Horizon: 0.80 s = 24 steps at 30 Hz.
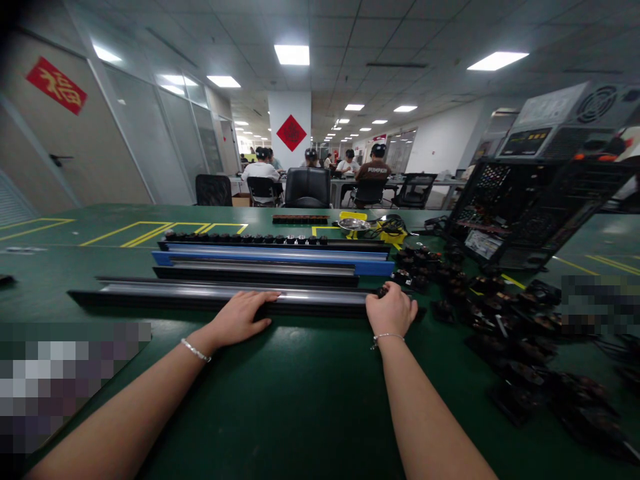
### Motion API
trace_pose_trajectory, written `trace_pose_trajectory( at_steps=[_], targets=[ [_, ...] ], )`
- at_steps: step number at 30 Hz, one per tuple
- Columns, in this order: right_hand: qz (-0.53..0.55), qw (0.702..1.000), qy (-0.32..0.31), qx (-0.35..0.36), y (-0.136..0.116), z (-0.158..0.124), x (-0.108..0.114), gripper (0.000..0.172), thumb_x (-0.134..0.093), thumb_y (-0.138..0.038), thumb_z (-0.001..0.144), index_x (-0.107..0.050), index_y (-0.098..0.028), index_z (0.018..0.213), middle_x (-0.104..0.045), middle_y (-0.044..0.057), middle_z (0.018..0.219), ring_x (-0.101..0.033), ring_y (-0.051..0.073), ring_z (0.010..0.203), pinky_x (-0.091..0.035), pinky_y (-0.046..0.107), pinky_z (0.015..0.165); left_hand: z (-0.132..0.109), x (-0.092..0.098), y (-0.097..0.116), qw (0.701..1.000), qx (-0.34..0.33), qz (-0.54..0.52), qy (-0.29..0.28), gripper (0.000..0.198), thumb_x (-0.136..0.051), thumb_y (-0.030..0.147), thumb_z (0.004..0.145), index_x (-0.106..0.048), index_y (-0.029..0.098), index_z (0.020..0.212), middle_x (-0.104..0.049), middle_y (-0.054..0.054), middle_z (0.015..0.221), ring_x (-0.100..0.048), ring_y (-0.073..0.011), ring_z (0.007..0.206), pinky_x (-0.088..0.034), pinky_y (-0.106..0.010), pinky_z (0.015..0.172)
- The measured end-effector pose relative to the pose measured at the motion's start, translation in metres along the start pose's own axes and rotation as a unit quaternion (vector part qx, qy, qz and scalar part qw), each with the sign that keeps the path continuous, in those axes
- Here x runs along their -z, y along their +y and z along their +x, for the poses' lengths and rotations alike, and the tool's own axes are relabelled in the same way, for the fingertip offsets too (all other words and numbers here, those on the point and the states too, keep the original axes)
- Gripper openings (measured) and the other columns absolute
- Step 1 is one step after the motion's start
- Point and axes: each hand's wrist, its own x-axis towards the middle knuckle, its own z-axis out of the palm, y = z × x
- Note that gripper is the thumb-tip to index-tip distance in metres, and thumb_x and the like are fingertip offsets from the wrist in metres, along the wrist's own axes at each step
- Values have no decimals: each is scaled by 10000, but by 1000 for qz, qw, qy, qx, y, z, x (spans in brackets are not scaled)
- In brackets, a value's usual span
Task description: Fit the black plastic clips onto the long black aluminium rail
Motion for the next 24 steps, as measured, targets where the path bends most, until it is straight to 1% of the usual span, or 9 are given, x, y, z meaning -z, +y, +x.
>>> trace_pose_trajectory(
  at_steps=[4,14,24],
  targets=[
    [-5,1000,1,-7,1,1,1,421,-503,-264,674,-573,-155,1074,-649,104,1006,-543,242,995,-248,420,1016,0,0,0,1000,0,-3,1,517,-557,351,790,-438,279,1288,-559,-4,1320,-523,-212,1178,-351,-386,1007],
    [-7,1000,9,-12,5,3,3,391,-508,-269,679,-580,-165,1049,-646,106,982,-548,250,976,-279,416,982,0,2,1,1000,0,-2,-4,508,-548,359,794,-440,277,1283,-548,-9,1332,-520,-214,1182,-357,-389,1003],
    [-15,1000,7,-23,6,6,4,409,-513,-269,685,-591,-156,1070,-647,110,985,-547,253,978,-286,408,987,0,2,2,1000,3,-9,-5,514,-547,352,791,-436,279,1287,-556,-14,1323,-519,-215,1184,-355,-394,1006]
  ],
)
